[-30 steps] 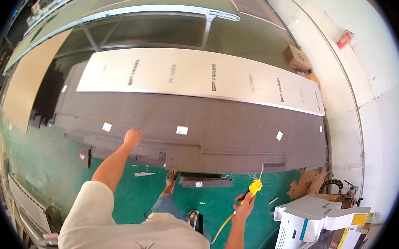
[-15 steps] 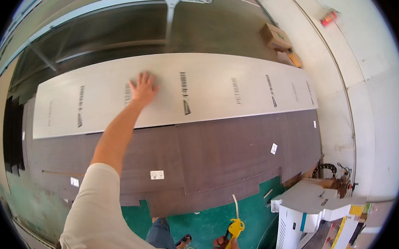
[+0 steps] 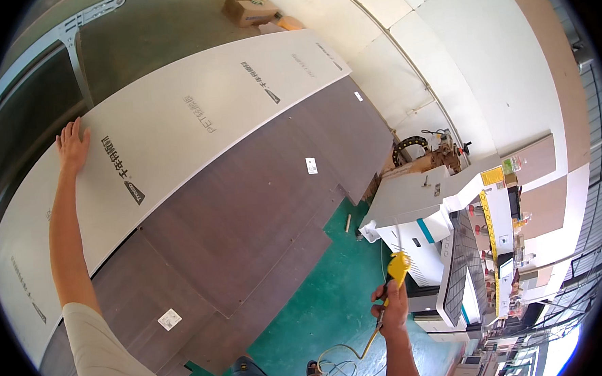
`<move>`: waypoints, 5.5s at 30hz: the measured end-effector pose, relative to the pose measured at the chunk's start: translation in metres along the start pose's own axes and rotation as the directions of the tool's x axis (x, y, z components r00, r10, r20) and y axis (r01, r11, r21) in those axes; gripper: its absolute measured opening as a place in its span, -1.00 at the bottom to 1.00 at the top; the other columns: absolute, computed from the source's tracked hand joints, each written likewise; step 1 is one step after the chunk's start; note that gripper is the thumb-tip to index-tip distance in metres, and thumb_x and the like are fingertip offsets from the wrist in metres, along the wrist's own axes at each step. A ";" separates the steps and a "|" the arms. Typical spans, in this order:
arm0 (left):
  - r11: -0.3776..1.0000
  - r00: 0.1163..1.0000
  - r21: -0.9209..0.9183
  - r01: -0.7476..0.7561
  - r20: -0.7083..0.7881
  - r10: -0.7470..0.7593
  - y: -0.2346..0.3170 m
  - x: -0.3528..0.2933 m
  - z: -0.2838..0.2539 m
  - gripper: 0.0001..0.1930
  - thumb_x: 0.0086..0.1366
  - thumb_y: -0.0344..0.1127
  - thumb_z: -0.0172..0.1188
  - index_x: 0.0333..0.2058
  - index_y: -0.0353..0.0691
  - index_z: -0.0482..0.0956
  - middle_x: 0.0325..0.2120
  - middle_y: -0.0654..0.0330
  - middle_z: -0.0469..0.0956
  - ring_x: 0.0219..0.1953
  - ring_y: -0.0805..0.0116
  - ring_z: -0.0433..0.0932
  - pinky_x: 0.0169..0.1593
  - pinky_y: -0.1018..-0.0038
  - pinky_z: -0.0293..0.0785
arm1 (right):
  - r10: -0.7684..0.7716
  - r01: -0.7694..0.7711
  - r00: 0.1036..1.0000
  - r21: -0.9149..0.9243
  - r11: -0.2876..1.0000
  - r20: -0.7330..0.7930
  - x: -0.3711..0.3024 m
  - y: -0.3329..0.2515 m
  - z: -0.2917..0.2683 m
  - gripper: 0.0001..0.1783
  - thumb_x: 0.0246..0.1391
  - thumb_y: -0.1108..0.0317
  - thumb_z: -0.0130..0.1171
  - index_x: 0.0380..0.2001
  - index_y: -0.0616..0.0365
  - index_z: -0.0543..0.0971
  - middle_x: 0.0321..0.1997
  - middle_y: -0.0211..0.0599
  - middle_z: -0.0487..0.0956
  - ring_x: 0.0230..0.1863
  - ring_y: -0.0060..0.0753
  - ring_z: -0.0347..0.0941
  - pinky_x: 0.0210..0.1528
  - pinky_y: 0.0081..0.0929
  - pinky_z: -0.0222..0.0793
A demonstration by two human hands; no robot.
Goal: The person uses a yellow air blower to remove dust from large white panels in a workshop. They repeatedly pick up panels, blow air along the surfaces, and wipe them with a cloth. The person stacks the cleaned panels on a nearby rack.
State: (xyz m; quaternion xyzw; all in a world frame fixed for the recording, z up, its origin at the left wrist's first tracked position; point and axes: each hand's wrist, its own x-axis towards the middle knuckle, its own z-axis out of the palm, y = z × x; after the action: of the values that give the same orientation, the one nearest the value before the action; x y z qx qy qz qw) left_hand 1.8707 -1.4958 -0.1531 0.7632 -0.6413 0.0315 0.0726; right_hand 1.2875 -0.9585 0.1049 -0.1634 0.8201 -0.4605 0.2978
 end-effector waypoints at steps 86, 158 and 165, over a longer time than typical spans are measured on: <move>-0.896 0.050 -0.421 -0.143 0.901 -0.431 0.146 -0.937 -0.099 -0.28 0.41 0.29 0.08 0.24 -0.23 0.39 0.13 0.07 0.51 0.07 0.12 0.57 0.10 0.14 0.56 | 0.343 0.406 0.296 -0.443 0.800 0.891 0.053 0.076 0.047 -0.81 0.06 0.49 0.17 -0.21 0.21 0.55 -0.39 -0.29 0.52 -0.43 -0.37 0.51 -0.48 -0.41 0.41; -0.747 0.523 -0.314 0.586 0.851 0.052 0.206 -1.017 -0.268 -0.40 0.42 0.23 0.08 0.17 -0.14 0.44 0.13 0.12 0.49 0.18 0.11 0.42 0.31 0.17 0.34 | -0.328 0.747 0.664 -0.613 0.258 0.672 0.077 -0.012 -0.385 -0.35 0.18 -0.24 0.01 -0.27 0.18 0.73 -0.27 -0.15 0.71 -0.09 -0.13 0.63 0.16 -0.17 0.23; -0.683 0.517 -0.270 0.679 0.836 0.183 0.252 -1.062 -0.270 -0.43 0.42 0.21 0.10 0.15 -0.13 0.46 0.10 0.12 0.50 0.17 0.12 0.42 0.31 0.16 0.35 | -0.383 0.650 0.754 -0.690 0.318 0.534 0.071 0.051 -0.534 -0.28 0.22 -0.28 -0.07 -0.25 0.21 0.71 -0.27 -0.07 0.70 -0.08 -0.06 0.62 0.25 -0.07 0.21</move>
State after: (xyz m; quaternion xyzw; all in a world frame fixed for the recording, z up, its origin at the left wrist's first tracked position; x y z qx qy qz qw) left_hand 1.4486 -0.4621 -0.0192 0.4428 0.0803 -0.7464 0.4903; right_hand 0.8925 -0.6192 0.2503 -0.6037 0.7865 -0.0432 0.1230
